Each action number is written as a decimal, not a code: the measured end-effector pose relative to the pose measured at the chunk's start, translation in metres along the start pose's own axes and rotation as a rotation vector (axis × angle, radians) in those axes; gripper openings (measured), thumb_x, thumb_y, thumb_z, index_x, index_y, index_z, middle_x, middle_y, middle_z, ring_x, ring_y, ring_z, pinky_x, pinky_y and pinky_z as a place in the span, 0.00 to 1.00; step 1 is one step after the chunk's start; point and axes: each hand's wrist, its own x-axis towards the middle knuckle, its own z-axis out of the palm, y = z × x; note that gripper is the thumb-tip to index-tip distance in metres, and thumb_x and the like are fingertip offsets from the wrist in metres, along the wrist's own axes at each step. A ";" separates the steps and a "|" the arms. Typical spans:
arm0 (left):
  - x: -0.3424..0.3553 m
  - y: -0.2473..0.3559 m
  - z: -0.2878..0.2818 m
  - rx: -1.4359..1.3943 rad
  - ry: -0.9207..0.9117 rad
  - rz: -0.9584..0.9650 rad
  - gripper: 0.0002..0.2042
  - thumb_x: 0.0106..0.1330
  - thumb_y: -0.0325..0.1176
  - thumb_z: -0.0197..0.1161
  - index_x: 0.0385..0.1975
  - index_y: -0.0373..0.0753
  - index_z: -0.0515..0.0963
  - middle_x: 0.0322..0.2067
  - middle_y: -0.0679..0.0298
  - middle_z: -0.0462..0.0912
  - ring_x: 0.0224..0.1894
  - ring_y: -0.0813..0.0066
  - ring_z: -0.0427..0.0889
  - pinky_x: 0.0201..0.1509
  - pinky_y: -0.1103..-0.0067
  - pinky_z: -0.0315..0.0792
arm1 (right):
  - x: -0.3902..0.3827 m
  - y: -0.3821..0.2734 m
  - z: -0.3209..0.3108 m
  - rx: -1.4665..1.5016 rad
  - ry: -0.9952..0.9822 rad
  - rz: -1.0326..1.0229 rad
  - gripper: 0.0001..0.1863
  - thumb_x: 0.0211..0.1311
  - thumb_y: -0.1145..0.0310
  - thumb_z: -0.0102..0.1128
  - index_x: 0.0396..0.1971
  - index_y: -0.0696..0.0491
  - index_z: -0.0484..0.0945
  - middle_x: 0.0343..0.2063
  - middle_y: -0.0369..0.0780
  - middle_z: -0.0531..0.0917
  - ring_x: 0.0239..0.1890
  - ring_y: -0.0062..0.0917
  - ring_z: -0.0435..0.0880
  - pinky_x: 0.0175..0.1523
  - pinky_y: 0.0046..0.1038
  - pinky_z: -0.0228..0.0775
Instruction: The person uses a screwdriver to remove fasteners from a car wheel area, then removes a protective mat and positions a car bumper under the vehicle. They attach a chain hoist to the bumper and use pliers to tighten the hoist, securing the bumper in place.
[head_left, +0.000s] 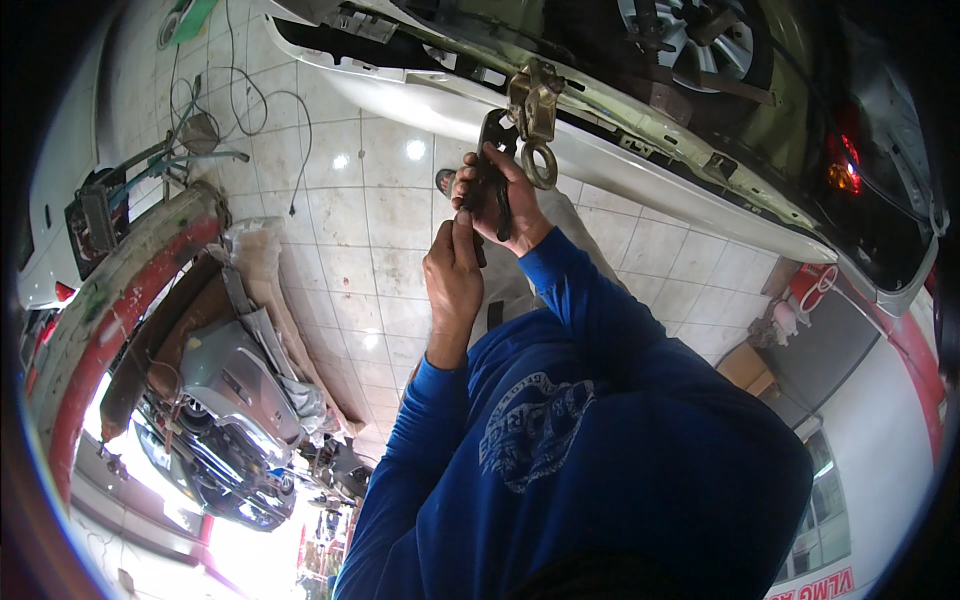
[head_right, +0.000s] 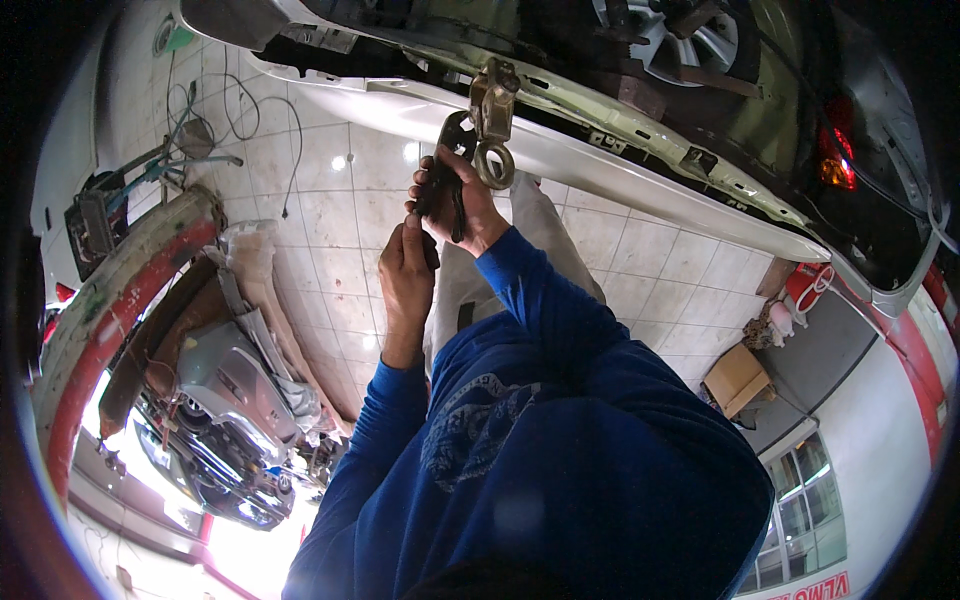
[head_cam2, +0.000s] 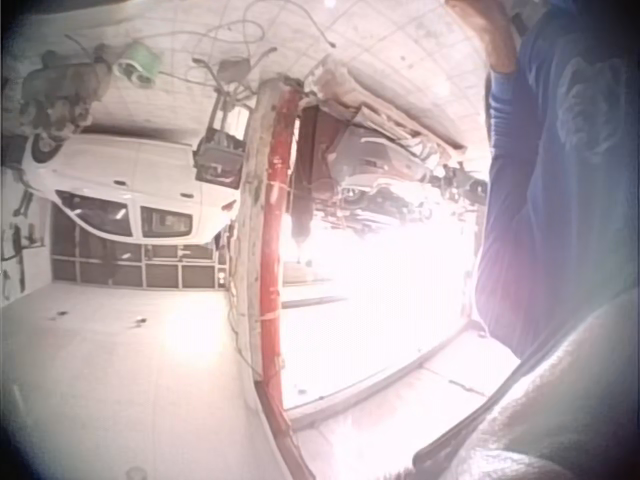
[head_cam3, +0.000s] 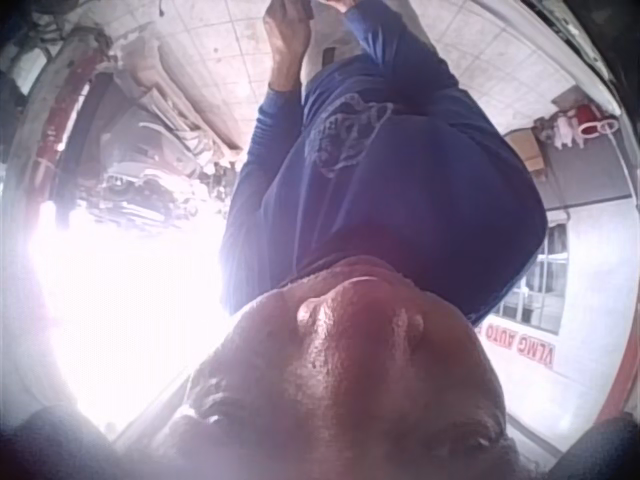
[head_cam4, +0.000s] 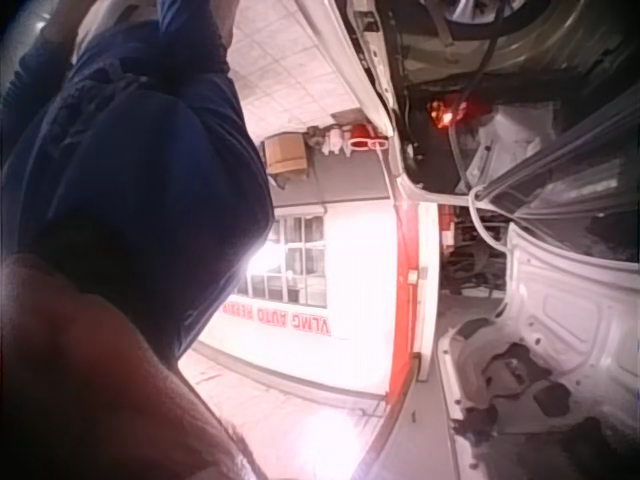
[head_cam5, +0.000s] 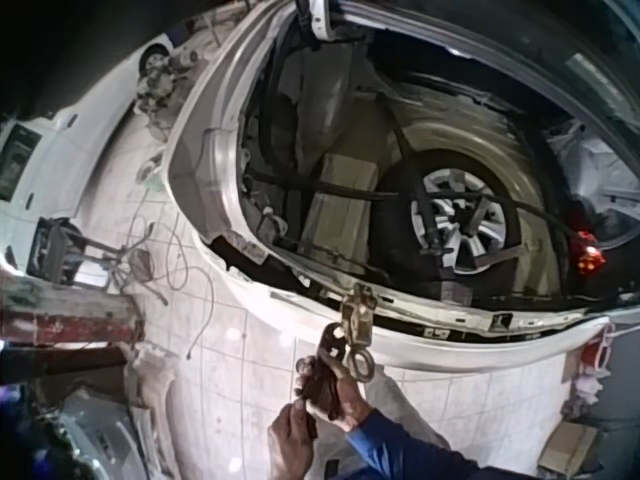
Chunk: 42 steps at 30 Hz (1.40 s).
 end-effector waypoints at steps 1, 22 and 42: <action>0.000 0.000 0.000 -0.038 0.000 -0.001 0.25 0.81 0.47 0.50 0.27 0.32 0.76 0.16 0.63 0.74 0.20 0.75 0.71 0.26 0.74 0.66 | -0.001 0.000 0.001 -0.010 -0.002 0.000 0.20 0.76 0.50 0.54 0.45 0.54 0.78 0.34 0.36 0.82 0.41 0.31 0.82 0.52 0.39 0.77; 0.000 0.013 -0.014 0.444 0.028 0.220 0.14 0.67 0.39 0.70 0.32 0.36 0.74 0.30 0.55 0.84 0.29 0.52 0.84 0.33 0.63 0.75 | -0.003 -0.003 0.001 0.006 -0.029 -0.012 0.24 0.76 0.45 0.54 0.46 0.55 0.76 0.31 0.36 0.76 0.39 0.28 0.79 0.52 0.37 0.79; 0.009 0.012 0.002 0.480 -0.105 0.118 0.28 0.76 0.55 0.54 0.46 0.28 0.73 0.44 0.37 0.81 0.45 0.35 0.82 0.46 0.54 0.75 | 0.009 -0.003 0.006 -0.126 0.134 -0.011 0.25 0.74 0.42 0.54 0.31 0.50 0.77 0.16 0.30 0.71 0.21 0.23 0.74 0.31 0.29 0.75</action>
